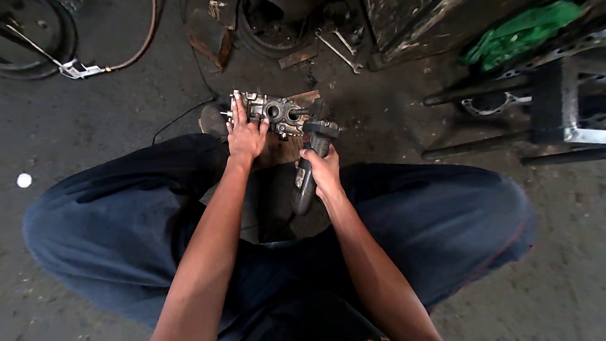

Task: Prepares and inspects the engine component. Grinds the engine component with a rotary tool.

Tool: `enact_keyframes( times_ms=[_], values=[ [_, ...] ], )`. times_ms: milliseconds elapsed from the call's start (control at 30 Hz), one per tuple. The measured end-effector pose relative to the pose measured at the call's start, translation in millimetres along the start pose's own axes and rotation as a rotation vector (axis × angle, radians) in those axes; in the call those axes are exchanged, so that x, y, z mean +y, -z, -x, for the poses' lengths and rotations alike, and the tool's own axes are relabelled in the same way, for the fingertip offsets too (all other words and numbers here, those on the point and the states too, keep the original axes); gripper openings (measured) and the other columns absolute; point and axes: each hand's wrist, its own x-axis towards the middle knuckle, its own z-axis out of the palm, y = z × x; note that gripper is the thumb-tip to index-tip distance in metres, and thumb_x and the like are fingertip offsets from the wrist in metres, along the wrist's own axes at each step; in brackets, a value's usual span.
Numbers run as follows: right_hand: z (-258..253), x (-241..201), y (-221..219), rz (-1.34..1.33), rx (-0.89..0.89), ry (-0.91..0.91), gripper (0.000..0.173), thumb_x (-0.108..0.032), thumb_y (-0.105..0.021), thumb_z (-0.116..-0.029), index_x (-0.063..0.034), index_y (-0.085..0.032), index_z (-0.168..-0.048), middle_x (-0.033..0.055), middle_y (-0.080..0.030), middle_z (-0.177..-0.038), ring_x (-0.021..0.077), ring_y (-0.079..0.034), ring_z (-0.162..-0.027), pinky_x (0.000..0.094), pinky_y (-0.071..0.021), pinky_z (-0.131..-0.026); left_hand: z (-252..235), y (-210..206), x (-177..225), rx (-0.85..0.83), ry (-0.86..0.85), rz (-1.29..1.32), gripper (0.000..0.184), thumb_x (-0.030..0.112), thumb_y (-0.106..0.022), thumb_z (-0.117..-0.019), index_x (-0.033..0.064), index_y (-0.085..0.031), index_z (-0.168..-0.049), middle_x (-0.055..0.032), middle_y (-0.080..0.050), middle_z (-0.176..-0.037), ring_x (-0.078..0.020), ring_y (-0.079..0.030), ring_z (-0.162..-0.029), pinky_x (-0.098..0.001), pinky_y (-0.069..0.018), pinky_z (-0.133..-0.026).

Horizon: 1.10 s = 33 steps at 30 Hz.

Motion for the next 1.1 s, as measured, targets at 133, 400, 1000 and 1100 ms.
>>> enact_keyframes(
  times_ms=[133, 400, 1000, 1100],
  values=[
    [-6, 9, -4, -0.015, -0.003, 0.003, 0.049, -0.011, -0.077, -0.0845, -0.0044, -0.055, -0.128, 0.0176, -0.069, -0.097, 0.0287, -0.071, -0.077, 0.0457, -0.0629, -0.068, -1, 1, 0, -0.006, -0.006, -0.001, 0.063, 0.056, -0.025, -0.1089, 0.0201, -0.057, -0.149, -0.0049, 0.012, -0.175, -0.0308, 0.004, -0.161, -0.0648, -0.0159, -0.124],
    [-17, 24, -12, 0.051, -0.007, 0.025, 0.052, -0.010, -0.079, -0.0817, -0.0045, -0.055, -0.128, 0.0169, -0.069, -0.097, 0.0273, -0.071, -0.078, 0.0435, -0.0622, -0.069, -1, 2, 2, -0.015, 0.008, 0.006, 0.062, 0.056, -0.026, -0.1091, 0.0207, -0.057, -0.150, -0.0030, 0.013, -0.175, -0.0305, 0.004, -0.161, -0.0644, -0.0158, -0.124],
    [-9, 22, -12, 0.068, 0.002, 0.073, 0.054, -0.008, -0.079, -0.0815, -0.0047, -0.055, -0.130, 0.0171, -0.069, -0.099, 0.0278, -0.071, -0.080, 0.0446, -0.0626, -0.070, 0, 5, 3, -0.026, 0.013, 0.024, 0.061, 0.055, -0.027, -0.1092, 0.0187, -0.058, -0.148, -0.0029, 0.013, -0.174, -0.0301, 0.005, -0.161, -0.0628, -0.0147, -0.125],
    [-3, 16, -8, 0.060, 0.022, 0.070, 0.054, -0.006, -0.078, -0.0815, -0.0042, -0.055, -0.130, 0.0177, -0.068, -0.101, 0.0280, -0.071, -0.080, 0.0448, -0.0626, -0.070, -1, 5, 3, -0.031, 0.018, 0.021, 0.061, 0.055, -0.027, -0.1091, 0.0196, -0.056, -0.150, -0.0031, 0.012, -0.175, -0.0307, 0.004, -0.161, -0.0636, -0.0143, -0.125]
  ],
)
